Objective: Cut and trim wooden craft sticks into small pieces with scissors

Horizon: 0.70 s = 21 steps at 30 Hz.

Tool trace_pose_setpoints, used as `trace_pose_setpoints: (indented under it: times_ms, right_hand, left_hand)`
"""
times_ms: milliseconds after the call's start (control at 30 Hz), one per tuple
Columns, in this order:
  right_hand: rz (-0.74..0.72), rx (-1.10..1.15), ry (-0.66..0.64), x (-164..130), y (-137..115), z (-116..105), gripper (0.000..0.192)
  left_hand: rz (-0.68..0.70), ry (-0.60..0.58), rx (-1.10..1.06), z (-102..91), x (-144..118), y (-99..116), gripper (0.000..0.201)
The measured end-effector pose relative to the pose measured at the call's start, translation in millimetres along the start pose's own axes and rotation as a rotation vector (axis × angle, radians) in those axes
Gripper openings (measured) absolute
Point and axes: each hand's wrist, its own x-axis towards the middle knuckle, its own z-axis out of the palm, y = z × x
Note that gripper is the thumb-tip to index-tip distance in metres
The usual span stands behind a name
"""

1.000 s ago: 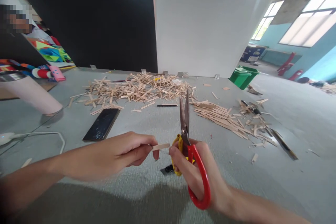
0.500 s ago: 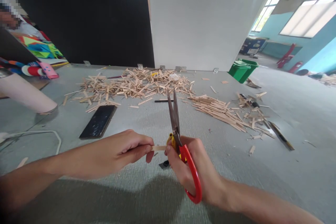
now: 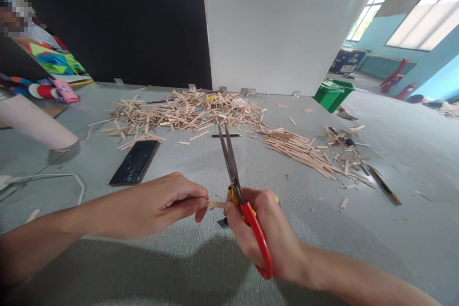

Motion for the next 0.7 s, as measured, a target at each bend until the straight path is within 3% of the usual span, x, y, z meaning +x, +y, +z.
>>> trace_pose_setpoints:
  times_ms: [233, 533, 700]
  right_hand:
    - [0.092, 0.060, -0.061, -0.1, -5.8, 0.8, 0.037]
    - [0.093, 0.090, -0.094, -0.7, -4.6, 1.7, 0.035]
    - [0.057, 0.113, -0.069, 6.7, -11.4, -8.7, 0.037]
  left_hand:
    - [0.002, 0.003, -0.011, -2.4, -0.3, 2.6, 0.035]
    - [0.004, -0.003, -0.016, -1.6, -0.1, 1.4, 0.035]
    - [-0.001, -0.007, -0.109, -4.8, -1.4, 5.6, 0.033]
